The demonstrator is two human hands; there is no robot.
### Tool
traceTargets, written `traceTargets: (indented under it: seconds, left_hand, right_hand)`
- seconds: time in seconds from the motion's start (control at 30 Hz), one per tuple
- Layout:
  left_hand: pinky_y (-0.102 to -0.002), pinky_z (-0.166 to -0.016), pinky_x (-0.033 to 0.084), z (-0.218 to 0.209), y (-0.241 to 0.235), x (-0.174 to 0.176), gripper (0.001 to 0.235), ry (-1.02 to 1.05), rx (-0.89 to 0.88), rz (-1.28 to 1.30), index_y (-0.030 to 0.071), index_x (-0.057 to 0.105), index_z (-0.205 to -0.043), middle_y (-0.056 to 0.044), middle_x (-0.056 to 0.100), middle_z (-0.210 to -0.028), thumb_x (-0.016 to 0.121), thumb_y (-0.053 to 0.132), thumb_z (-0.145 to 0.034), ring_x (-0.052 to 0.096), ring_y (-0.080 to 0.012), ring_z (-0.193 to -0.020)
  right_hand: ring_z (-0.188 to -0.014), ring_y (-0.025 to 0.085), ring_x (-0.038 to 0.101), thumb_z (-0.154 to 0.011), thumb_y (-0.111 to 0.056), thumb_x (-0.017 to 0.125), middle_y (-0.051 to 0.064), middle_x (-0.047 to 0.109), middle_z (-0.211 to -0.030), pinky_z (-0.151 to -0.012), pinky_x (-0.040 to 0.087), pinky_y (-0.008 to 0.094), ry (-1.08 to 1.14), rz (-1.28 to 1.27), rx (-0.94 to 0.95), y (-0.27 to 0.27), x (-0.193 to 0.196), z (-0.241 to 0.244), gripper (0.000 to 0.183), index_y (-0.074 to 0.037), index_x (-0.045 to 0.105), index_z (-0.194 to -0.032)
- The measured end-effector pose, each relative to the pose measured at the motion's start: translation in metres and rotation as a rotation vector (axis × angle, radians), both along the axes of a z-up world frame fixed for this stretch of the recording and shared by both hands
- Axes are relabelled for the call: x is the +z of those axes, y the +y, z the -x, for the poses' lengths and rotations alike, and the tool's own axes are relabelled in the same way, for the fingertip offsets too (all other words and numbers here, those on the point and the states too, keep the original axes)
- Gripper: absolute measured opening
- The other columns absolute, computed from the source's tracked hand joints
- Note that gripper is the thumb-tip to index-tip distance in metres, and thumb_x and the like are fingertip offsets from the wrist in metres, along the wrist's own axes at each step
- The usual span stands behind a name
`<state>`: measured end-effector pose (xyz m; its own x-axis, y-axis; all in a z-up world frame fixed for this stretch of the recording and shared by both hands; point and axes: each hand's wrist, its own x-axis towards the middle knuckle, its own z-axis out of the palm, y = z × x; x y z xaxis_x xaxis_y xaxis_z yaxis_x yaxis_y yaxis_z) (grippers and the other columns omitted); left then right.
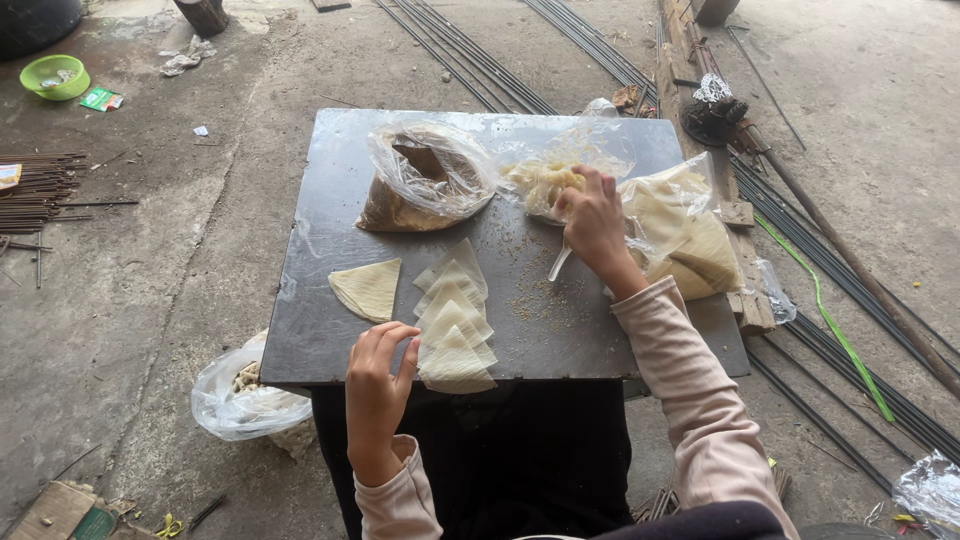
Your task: The person assembles small food packets by placing a granular filling onto thin triangular wrappers and folding them into sealed packets. The person uses a small spoon to transfer the filling and handles the wrappers by hand, stacking completed packets on the table.
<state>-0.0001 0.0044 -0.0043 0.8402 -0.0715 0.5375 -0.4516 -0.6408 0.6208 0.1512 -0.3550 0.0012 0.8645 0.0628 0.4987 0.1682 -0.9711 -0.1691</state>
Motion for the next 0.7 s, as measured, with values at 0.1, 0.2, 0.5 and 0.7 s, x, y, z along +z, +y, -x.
traceTargets:
  seconds: [0.1,0.2,0.5,0.7]
  left_hand:
    - [-0.041,-0.095,0.052,0.003,0.002,-0.003,0.014,-0.003,0.009,-0.031,0.009,0.073,-0.104,-0.005,0.072,-0.107,0.070,0.020,-0.094,0.067,-0.0248,-0.104]
    - [-0.043,-0.100,0.049,0.009,0.001,-0.010,0.020,0.019,0.005,-0.077,0.010,0.072,-0.108,-0.004,0.071,-0.114,0.067,0.025,-0.096,0.065,-0.0245,-0.113]
    - [-0.056,-0.122,0.015,0.021,-0.020,-0.040,0.088,0.068,0.064,-0.438,0.004,0.037,-0.155,-0.011,0.037,-0.162,0.040,0.069,-0.095,0.025,-0.0311,-0.153]
    - [-0.057,-0.121,0.014,0.020,-0.032,-0.045,0.092,0.083,0.128,-0.516,0.005,0.038,-0.154,-0.010,0.035,-0.163,0.042,0.073,-0.092,0.026,-0.0303,-0.152]
  right_hand:
    - [-0.127,0.033,0.048,-0.078,0.009,0.066,0.016,0.056,-0.139,-0.111,0.039,0.040,-0.163,-0.024,0.026,0.005,0.003,0.004,0.020,-0.008,0.073,-0.087]
    - [-0.121,0.028,0.053,-0.079,0.015,0.059,0.014,0.058,-0.137,-0.109,0.045,0.037,-0.100,-0.194,0.228,0.020,0.010,0.012,0.030,-0.007,0.072,-0.093]
    - [-0.131,0.033,0.051,-0.070,0.019,0.051,0.013,0.061,-0.131,-0.107,0.050,0.040,0.362,-0.323,0.935,0.106,0.015,0.083,0.044,-0.010,0.073,-0.095]
    - [-0.129,0.031,0.051,-0.079,-0.006,0.066,0.013,0.056,-0.140,-0.108,0.043,0.049,0.005,0.207,0.857,0.122,0.009,0.109,0.026,-0.012,0.073,-0.104]
